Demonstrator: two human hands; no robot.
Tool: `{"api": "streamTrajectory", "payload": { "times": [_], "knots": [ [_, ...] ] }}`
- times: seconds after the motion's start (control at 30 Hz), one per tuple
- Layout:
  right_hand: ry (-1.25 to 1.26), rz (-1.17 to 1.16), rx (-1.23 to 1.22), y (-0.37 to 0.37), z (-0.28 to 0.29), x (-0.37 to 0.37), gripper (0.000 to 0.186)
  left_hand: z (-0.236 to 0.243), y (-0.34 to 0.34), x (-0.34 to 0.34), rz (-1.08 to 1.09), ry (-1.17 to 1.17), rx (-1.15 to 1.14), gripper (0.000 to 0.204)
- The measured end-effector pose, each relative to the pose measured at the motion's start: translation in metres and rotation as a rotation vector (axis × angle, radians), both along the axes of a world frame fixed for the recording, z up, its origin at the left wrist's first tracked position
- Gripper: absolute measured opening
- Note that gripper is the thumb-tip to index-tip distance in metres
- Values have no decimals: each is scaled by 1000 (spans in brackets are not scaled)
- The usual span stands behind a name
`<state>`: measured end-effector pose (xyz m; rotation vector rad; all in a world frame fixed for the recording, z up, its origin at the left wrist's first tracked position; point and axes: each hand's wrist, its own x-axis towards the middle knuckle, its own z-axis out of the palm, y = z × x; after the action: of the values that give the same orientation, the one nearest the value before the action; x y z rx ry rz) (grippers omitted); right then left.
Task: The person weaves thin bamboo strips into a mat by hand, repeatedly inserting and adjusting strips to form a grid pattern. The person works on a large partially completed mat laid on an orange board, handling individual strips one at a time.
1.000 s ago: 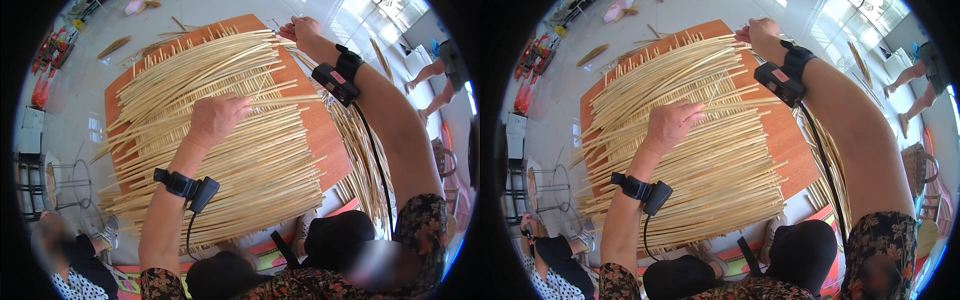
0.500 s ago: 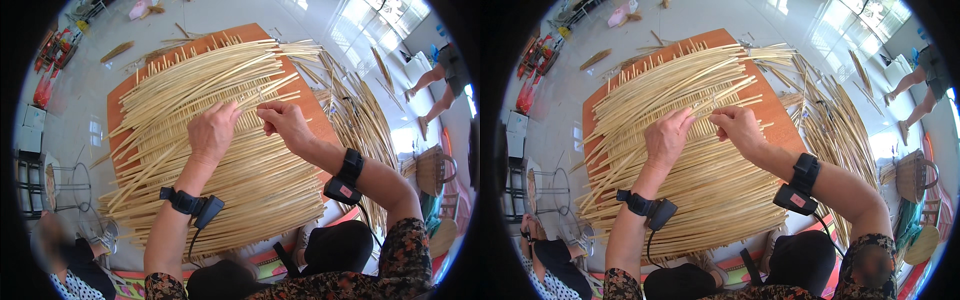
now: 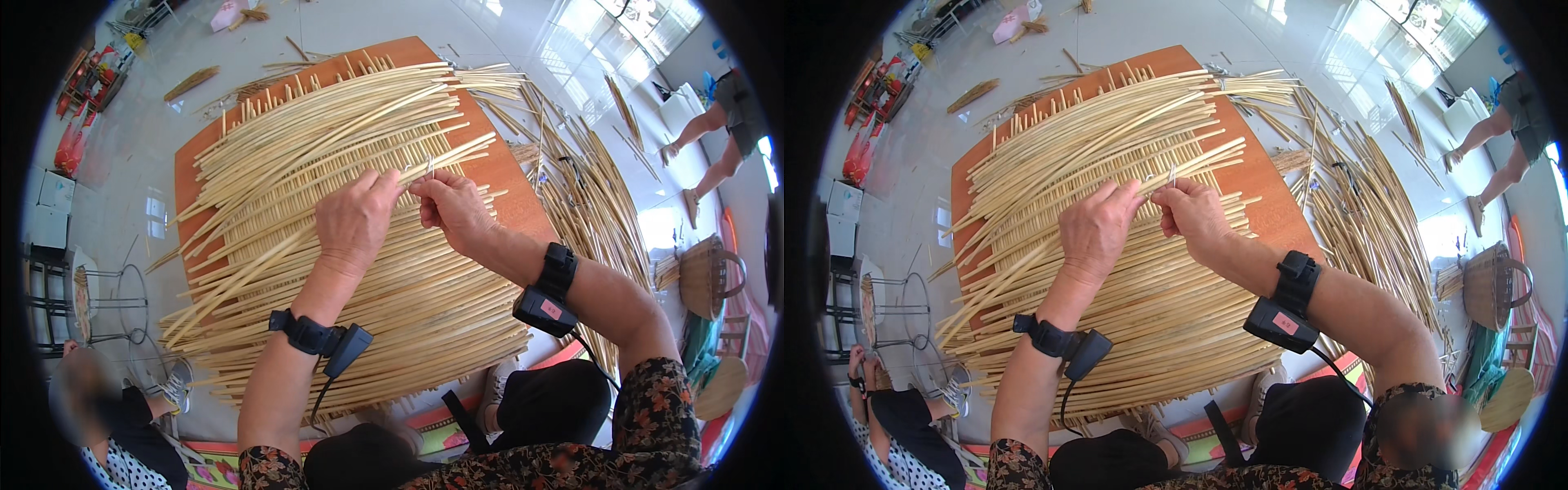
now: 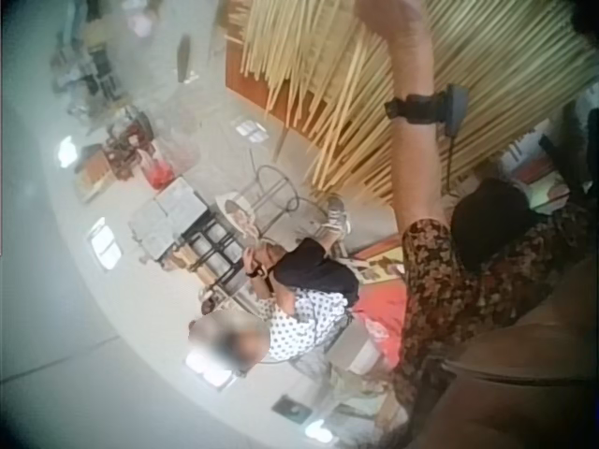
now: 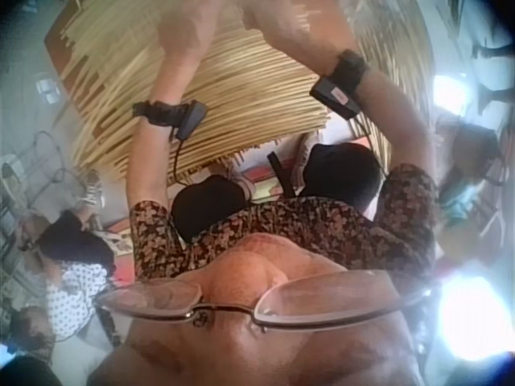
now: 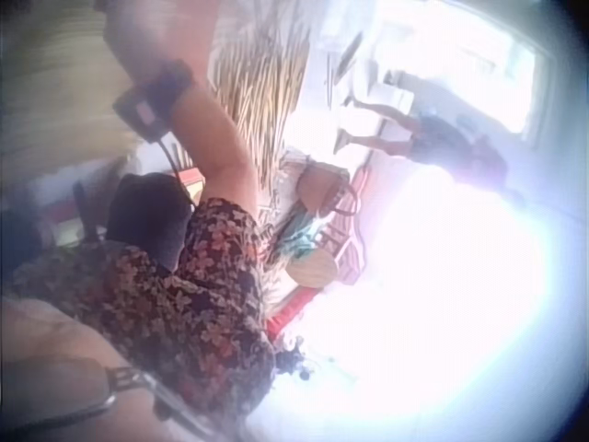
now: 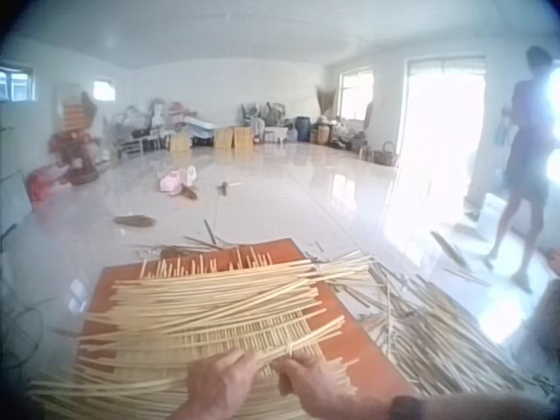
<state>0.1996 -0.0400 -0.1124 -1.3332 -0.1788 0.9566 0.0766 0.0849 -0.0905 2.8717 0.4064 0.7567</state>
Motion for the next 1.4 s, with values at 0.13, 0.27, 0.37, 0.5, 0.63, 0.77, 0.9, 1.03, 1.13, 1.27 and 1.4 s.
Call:
{"api": "streamTrajectory", "payload": {
  "times": [0.13,0.27,0.37,0.5,0.63,0.77,0.9,1.03,1.13,1.27,1.4],
  "knots": [
    [-93,131,-44,-9,-2,2,7,-6,1,0,35,56,-62,21],
    [-121,158,-105,-14,0,-2,9,-9,5,1,59,44,-80,22],
    [-137,136,-133,-16,2,0,13,-8,6,0,72,54,-86,22],
    [-30,70,-63,-12,4,0,13,-6,3,0,56,18,-65,22],
    [57,19,-2,-3,1,-2,13,-3,-5,1,62,58,-35,21],
    [5,23,24,-4,-4,-1,12,-3,-7,0,45,6,-83,18],
    [-166,205,-73,-15,-6,1,11,-11,4,4,67,-26,-72,18],
    [-360,356,-312,-30,11,-3,17,-10,9,6,66,145,-88,18],
    [-407,290,-162,-37,34,10,19,-20,14,6,78,158,-113,19],
    [-506,208,72,-15,75,57,26,-27,19,3,58,140,-105,20],
    [-145,-24,289,27,79,107,27,-33,17,9,-9,84,-114,23]
  ]
}}
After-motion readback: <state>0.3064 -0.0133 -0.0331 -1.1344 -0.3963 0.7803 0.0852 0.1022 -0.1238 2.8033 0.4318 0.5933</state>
